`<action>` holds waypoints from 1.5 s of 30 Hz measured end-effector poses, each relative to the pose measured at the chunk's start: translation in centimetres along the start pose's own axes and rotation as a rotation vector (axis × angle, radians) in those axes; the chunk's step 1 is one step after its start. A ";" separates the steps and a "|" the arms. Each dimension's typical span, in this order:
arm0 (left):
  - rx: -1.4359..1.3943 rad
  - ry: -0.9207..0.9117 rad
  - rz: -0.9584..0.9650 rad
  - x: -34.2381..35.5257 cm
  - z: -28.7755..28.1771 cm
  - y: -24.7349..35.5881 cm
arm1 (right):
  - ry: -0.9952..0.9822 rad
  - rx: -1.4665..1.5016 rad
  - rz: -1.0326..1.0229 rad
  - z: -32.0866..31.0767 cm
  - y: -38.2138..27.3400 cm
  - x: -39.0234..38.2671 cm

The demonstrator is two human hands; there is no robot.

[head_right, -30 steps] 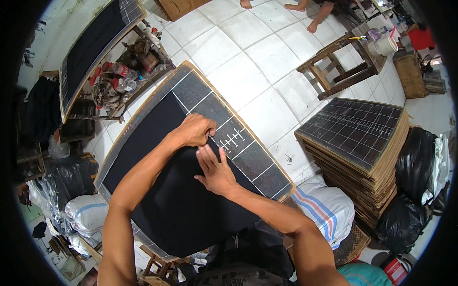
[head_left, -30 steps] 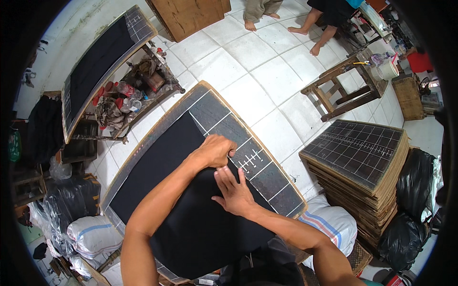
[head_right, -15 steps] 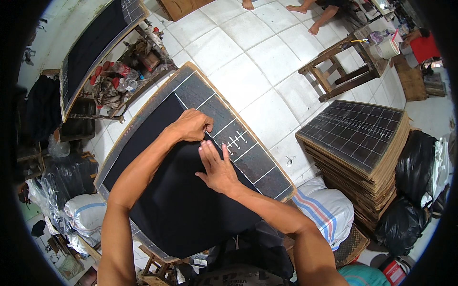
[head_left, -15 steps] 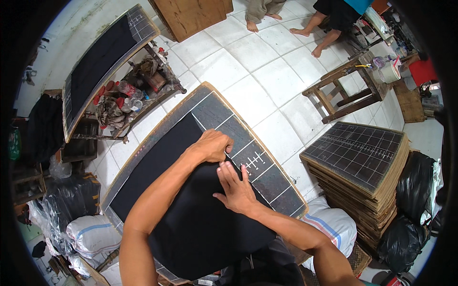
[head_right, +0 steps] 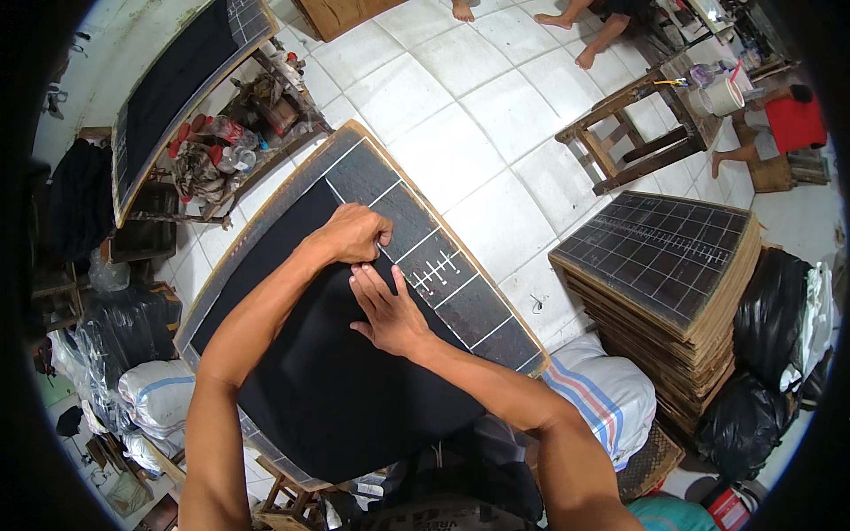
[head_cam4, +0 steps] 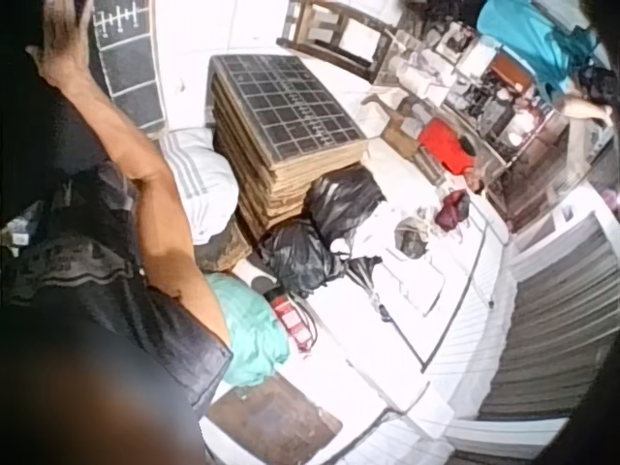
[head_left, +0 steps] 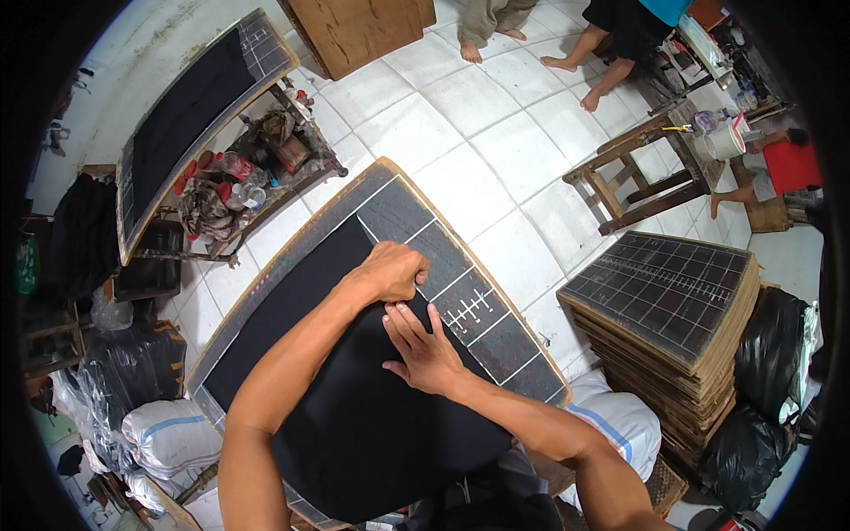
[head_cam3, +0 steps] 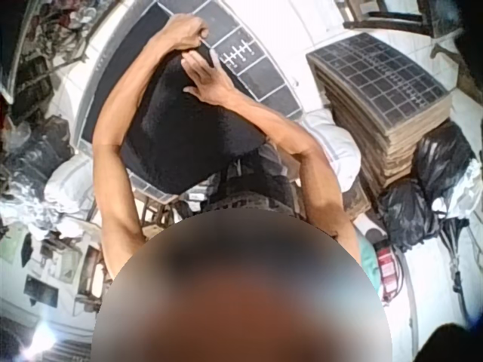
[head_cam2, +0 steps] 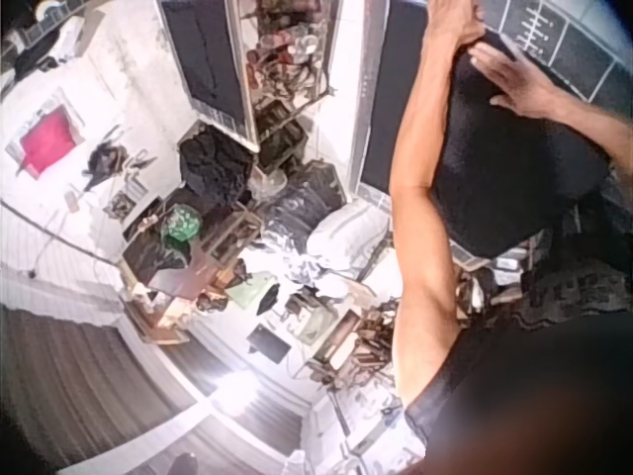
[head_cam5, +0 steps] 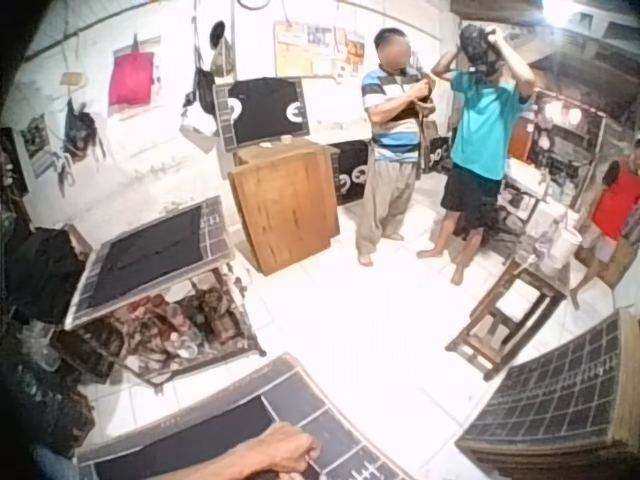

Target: The person lays a black fabric sheet on a gridded cutting board, aligns it, and uses a utility knife to trim the edges along the grid lines. The person then lifts the trimmed fabric and places it on a stack of similar pieces.

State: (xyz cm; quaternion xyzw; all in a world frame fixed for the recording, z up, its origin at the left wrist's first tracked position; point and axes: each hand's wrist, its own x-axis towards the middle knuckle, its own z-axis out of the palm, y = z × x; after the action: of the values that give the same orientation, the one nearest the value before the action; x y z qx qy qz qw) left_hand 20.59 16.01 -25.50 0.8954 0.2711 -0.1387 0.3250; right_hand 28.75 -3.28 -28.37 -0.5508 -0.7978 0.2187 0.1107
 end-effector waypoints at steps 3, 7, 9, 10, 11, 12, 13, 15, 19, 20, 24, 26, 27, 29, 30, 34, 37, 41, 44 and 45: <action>0.016 -0.005 -0.011 -0.1 -0.2 -0.3 | -0.004 -0.006 -0.018 -0.2 1.2 0.7; 0.016 -0.002 0.003 -0.3 -0.9 -1.0 | 0.003 -0.011 0.046 -0.4 1.4 0.6; 0.014 0.014 0.042 -0.3 -1.0 -1.1 | 0.019 -0.019 0.080 -0.2 0.6 0.6; 0.007 0.023 0.041 -0.2 -1.1 -1.1 | 0.048 -0.009 0.086 -0.1 0.1 0.8; 0.005 0.024 0.037 -0.1 -1.0 -1.1 | 0.064 -0.008 0.072 0.1 -0.3 1.0; -0.004 0.019 0.037 0.0 -0.9 -1.1 | 0.055 -0.026 0.035 0.3 -0.5 1.2; 0.010 0.019 0.040 0.0 -0.8 -1.0 | 0.060 -0.034 -0.010 0.4 -0.6 1.5; -0.035 0.034 0.027 0.1 -0.7 -1.0 | 0.014 -0.039 -0.048 0.4 -0.1 1.9; -0.028 0.015 -0.008 0.0 -1.2 -1.3 | 0.035 0.032 0.025 -0.3 1.5 1.9; -0.003 -0.005 -0.024 0.1 -1.4 -1.5 | 0.009 0.019 0.051 -0.4 1.6 1.9; 0.039 -0.014 -0.027 0.2 -2.0 -2.2 | 0.036 -0.018 0.113 -0.3 0.3 1.9; 0.038 -0.013 -0.027 0.3 -1.9 -2.3 | 0.057 -0.050 0.065 0.2 -0.7 2.3; 0.031 -0.001 -0.015 0.4 -1.9 -2.4 | 0.074 -0.077 -0.004 0.5 -1.0 2.6; 0.020 0.003 -0.008 0.4 -1.8 -2.3 | 0.050 -0.135 -0.076 0.9 -1.0 3.3; 0.024 0.005 -0.019 0.4 -1.8 -2.3 | 0.112 -0.116 -0.072 0.9 -0.7 3.5; 0.036 -0.031 -0.071 0.2 -2.5 -2.5 | 0.075 -0.056 0.016 0.5 0.8 4.0; 0.037 -0.030 -0.073 0.1 -3.1 -2.8 | 0.112 -0.071 0.095 0.3 0.5 3.9; 0.015 -0.026 -0.059 0.4 -3.1 -3.1 | 0.130 -0.068 0.120 0.6 -1.2 4.5; 0.040 -0.027 -0.045 0.7 -2.7 -3.2 | 0.121 -0.067 -0.015 0.7 -0.9 5.1; 0.036 -0.013 -0.040 0.7 -2.7 -3.2 | 0.114 -0.068 -0.036 0.6 -0.4 5.3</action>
State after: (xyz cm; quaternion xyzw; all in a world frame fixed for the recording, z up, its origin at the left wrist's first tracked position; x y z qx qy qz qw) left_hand 19.48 20.15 -25.37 0.8946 0.2842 -0.1560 0.3076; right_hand 26.21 1.36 -29.09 -0.5513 -0.8069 0.1578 0.1414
